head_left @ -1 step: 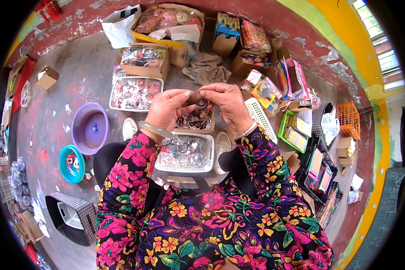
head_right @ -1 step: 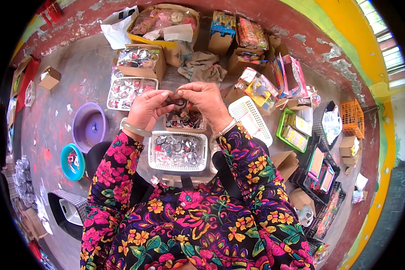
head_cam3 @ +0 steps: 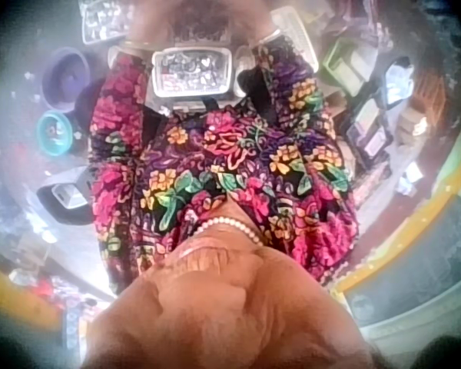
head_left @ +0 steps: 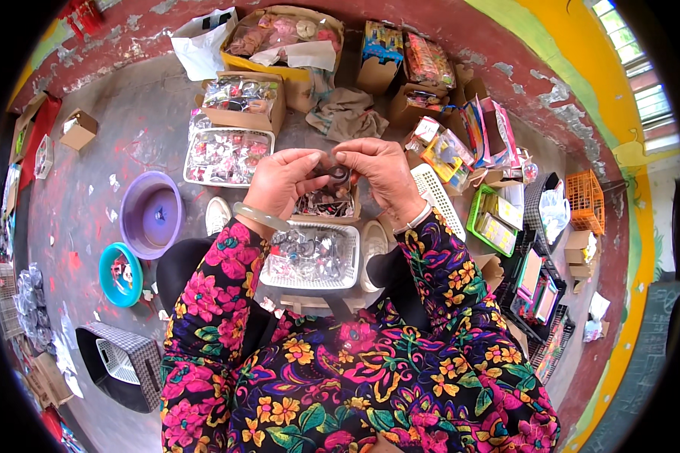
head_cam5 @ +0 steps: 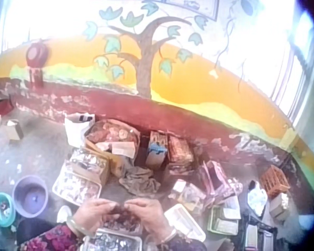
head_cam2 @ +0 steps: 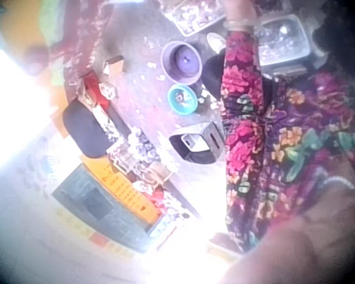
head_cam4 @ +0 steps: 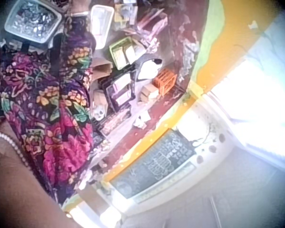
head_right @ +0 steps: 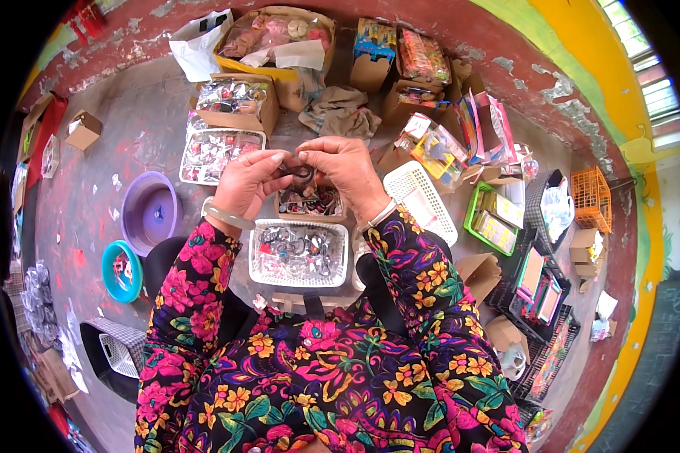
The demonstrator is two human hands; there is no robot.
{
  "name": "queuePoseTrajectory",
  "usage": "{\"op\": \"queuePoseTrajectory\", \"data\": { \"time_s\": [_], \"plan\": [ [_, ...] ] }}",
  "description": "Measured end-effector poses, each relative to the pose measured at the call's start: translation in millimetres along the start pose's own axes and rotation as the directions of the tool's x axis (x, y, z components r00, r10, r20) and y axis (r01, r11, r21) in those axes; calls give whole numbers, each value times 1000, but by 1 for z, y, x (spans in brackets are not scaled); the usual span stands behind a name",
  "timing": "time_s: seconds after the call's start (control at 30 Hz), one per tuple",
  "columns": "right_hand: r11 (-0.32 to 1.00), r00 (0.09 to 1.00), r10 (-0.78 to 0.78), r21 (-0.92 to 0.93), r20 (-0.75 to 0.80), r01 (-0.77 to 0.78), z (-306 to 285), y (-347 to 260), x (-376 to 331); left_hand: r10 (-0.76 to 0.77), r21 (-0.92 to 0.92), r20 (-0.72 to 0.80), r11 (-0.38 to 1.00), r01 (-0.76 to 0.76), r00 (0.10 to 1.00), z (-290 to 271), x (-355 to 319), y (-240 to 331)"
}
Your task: The person sits on the floor and repeatedly picks up small hair accessories, such as clips and ties, from a white basket. They place each item into a small plastic bag and then put the bag into a cardboard box. The process is repeated for multiple items.
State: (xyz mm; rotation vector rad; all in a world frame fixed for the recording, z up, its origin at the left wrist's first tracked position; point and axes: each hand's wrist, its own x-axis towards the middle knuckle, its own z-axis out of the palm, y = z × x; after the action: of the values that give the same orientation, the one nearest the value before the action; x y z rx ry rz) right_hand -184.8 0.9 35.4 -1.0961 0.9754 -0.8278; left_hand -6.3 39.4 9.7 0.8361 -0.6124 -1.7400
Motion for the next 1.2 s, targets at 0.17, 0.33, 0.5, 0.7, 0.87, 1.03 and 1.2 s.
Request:
{"op": "queuePoseTrajectory", "data": {
  "time_s": [0.17,0.33,0.5,0.7,0.87,1.03,1.2],
  "plan": [
    [1000,1000,-21,-10,-19,21,3,-2,-2,-24,-7,-22,1000,24,999,2,-2,1],
    [999,998,-12,38,56,10,1,1,-2,-54,-54,-5,997,53,999,-1,-1,2],
    [998,995,-4,65,102,-3,1,-3,-3,-66,-133,95,988,78,993,-9,1,4],
    [992,988,-112,-39,107,117,-1,-3,-2,-81,-167,130,981,102,988,-11,0,7],
    [975,976,-176,-112,125,191,0,-2,-1,-89,-257,200,956,140,976,-17,1,10],
    [950,962,-230,-180,146,255,-3,1,1,-107,-154,58,981,115,993,-1,-1,14],
    [960,970,-191,-176,153,216,-1,0,1,-104,-111,29,988,106,994,-6,1,7]
  ]
}}
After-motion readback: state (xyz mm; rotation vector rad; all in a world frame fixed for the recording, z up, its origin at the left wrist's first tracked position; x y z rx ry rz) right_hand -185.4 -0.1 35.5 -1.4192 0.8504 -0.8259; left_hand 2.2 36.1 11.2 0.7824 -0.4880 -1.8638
